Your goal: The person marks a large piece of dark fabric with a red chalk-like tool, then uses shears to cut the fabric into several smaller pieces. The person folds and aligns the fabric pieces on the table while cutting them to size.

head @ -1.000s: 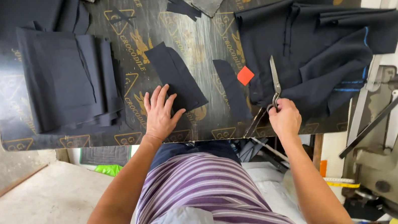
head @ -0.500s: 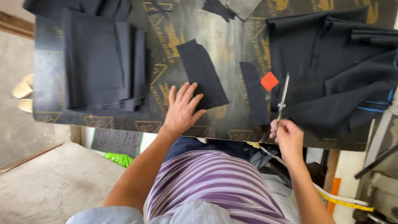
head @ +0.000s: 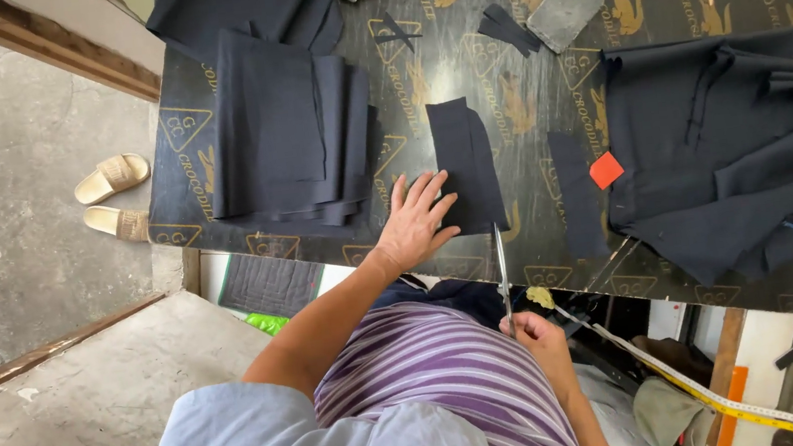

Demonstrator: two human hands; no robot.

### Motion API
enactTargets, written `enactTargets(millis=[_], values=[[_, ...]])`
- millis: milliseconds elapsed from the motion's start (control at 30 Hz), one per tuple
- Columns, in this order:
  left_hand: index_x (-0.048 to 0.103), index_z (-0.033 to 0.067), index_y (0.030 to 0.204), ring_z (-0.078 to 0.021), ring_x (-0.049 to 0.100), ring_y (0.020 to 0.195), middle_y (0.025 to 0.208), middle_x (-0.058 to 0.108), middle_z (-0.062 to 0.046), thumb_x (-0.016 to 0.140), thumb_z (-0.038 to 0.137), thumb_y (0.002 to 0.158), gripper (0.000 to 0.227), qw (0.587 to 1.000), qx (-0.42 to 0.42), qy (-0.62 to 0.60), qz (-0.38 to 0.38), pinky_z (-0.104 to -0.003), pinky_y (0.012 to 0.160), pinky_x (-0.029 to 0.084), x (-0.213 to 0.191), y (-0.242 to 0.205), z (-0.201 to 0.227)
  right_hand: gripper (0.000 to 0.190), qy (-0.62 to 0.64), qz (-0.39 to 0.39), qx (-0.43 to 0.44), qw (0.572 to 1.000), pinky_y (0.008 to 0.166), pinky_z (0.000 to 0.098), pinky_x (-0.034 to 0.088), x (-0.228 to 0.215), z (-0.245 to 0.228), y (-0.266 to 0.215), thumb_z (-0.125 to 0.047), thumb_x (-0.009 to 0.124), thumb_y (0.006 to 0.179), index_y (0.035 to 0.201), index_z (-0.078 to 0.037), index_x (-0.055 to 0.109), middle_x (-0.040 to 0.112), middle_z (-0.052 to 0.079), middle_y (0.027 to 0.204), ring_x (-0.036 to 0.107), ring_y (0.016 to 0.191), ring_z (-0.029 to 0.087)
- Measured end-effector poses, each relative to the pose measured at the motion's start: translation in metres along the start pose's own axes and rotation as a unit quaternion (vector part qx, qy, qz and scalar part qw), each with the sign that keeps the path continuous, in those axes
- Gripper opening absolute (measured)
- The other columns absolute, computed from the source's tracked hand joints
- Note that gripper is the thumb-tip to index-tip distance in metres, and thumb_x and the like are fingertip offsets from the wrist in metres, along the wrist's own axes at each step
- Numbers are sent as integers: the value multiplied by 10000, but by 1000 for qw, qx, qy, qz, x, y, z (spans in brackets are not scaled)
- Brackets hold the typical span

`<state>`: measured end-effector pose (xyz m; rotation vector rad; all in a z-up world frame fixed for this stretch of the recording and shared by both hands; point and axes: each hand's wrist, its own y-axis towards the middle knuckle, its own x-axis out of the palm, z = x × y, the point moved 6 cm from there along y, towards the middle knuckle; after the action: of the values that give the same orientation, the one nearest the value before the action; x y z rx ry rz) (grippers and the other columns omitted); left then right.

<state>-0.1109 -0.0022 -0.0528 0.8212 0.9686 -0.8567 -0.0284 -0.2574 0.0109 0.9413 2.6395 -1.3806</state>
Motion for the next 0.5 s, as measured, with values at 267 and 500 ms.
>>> enactTargets(millis=[267,500], values=[[602,149,1374,-372,367,1483,1596,409,-156,701,496,940,565,1000,5,-8,-4,-657,1190,258,6,-4,-9,171,22,13,63,998,561,316,443,18,0,-26,-151,716,962,945,9,776,689,80,735,536,611,154],[619,144,1376,-361,365,1482,1602,400,-137,685,476,945,548,998,7,-58,-9,-676,1158,246,7,0,-11,202,-27,11,58,998,662,316,451,18,23,-24,-117,664,958,772,-64,605,622,51,724,541,706,144]])
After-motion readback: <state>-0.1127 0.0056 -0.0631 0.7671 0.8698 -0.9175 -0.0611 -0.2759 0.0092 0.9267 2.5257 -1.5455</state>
